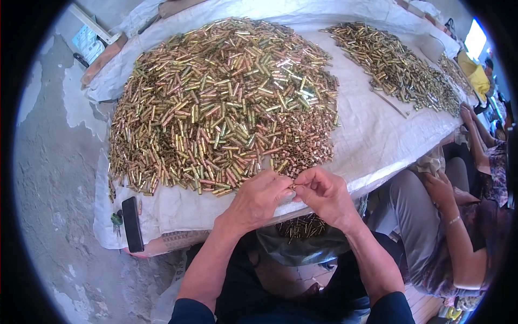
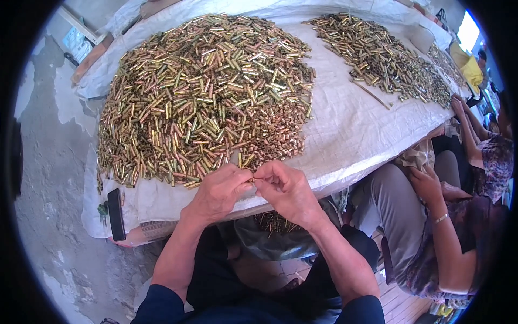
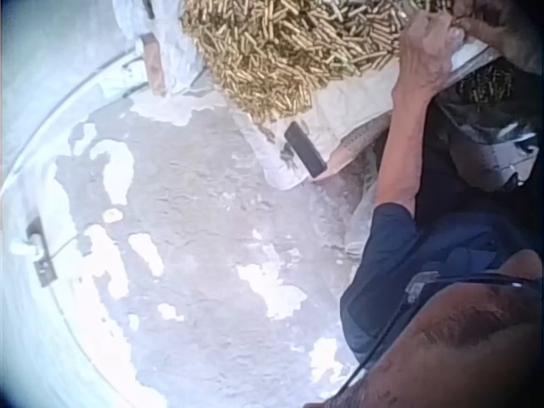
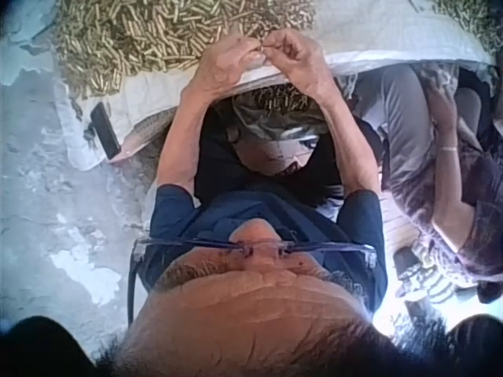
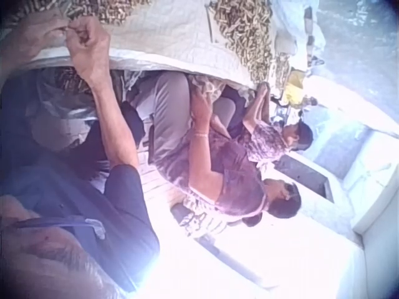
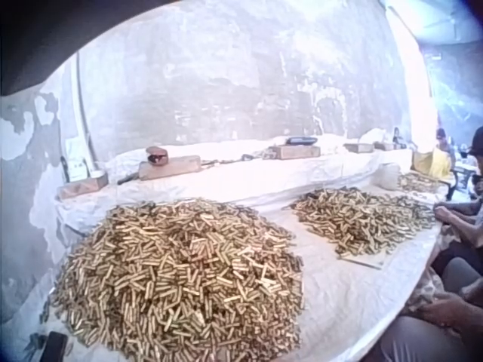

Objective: The person puts on glasses by hand, then assembles ammunition by inserting bullet tips into metal casings by hand.

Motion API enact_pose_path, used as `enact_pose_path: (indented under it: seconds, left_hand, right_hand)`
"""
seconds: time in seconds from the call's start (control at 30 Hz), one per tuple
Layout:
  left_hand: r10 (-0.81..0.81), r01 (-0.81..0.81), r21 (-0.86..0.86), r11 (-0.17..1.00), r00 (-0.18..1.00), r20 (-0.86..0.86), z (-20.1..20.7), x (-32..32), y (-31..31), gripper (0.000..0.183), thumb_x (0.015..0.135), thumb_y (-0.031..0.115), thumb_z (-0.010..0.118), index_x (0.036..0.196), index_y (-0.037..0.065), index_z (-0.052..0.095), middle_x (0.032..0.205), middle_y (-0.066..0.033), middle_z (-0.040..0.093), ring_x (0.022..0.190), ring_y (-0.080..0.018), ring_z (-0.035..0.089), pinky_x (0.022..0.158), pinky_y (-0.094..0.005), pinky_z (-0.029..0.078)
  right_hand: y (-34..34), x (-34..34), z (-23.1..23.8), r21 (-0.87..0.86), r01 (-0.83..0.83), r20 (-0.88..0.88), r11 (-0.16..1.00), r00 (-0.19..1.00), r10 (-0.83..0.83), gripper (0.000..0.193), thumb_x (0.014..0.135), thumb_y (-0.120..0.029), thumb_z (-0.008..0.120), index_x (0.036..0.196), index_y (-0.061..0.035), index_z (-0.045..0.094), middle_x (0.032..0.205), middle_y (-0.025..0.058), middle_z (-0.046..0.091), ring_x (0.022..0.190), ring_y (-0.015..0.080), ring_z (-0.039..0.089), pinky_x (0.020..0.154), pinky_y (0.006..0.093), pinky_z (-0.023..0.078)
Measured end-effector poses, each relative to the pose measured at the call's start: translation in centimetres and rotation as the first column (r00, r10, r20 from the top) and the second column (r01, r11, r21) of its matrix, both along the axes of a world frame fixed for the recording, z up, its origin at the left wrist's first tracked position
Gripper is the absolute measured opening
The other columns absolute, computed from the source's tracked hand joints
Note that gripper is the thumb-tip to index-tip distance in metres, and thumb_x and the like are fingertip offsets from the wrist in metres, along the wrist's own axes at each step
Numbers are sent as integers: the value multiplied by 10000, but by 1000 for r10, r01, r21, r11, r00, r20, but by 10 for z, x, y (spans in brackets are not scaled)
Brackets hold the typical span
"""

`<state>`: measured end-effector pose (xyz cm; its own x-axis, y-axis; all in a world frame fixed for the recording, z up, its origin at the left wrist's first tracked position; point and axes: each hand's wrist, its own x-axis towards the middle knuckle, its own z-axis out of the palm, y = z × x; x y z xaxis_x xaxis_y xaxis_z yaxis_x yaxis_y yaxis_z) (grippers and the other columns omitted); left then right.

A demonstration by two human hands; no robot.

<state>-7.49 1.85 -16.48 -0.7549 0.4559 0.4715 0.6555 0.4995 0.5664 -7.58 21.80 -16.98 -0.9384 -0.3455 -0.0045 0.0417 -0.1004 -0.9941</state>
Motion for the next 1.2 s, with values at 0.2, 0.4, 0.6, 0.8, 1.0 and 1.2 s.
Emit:
enact_pose_path:
  seconds: [0.2, 0.4, 0.6, 0.8, 1.0, 1.2]
  left_hand:
    - [-26, 27, 50, 998, 999, -20, 1, -1, 1, 182, 859, 77, 680, 1015, -1, 624, 825, -129, 545, 749, -311, 589, 639, -406, 478]
    - [-43, 28, 137, 990, 994, 105, 6, 12, 5, 79, 930, 65, 610, 947, -11, 600, 778, -129, 515, 709, -306, 561, 611, -387, 451]
    - [-105, 33, 264, 964, 959, 263, -5, 23, 13, 135, 944, 61, 575, 832, -14, 568, 697, -118, 519, 617, -273, 532, 554, -365, 417]
    - [-147, -78, 385, 919, 840, 521, 0, 33, 14, 214, 968, 89, 534, 778, -9, 530, 633, -83, 483, 564, -156, 471, 517, -329, 379]
    - [-104, -91, 314, 945, 826, 554, -10, 30, 21, 208, 944, 90, 551, 772, -25, 528, 644, -148, 492, 565, -233, 485, 543, -370, 388]
    - [-136, 145, 19, 989, 872, 469, -2, 33, 29, 207, 913, 120, 572, 756, -10, 534, 695, -190, 554, 622, -349, 556, 587, -438, 432]
  right_hand:
    - [-1, 5, -3, 98, 0, -77, 995, 997, 8, 101, 952, 4, 627, 1040, 29, 585, 926, 35, 630, 830, 95, 636, 728, 226, 529]
    - [5, 7, 1, -14, -158, 74, 987, 985, 159, 130, 944, -58, 666, 990, 12, 567, 899, 34, 625, 821, 96, 632, 708, 243, 540]
    - [12, 13, -11, 0, -308, 116, 951, 945, 306, 210, 942, -171, 692, 944, -14, 552, 810, 28, 619, 753, 106, 646, 676, 251, 531]
    - [10, 17, 0, -44, -329, 109, 943, 937, 332, 222, 952, -191, 685, 925, -16, 551, 771, 23, 613, 729, 100, 637, 660, 253, 517]
    - [15, 20, 4, 223, -224, -82, 949, 966, 247, 169, 928, -132, 688, 938, -2, 581, 789, 61, 638, 715, 116, 586, 657, 297, 491]
    - [43, -14, 7, 363, -184, -213, 913, 938, 274, 111, 908, -87, 676, 935, 16, 644, 821, 94, 640, 773, 145, 579, 714, 310, 488]
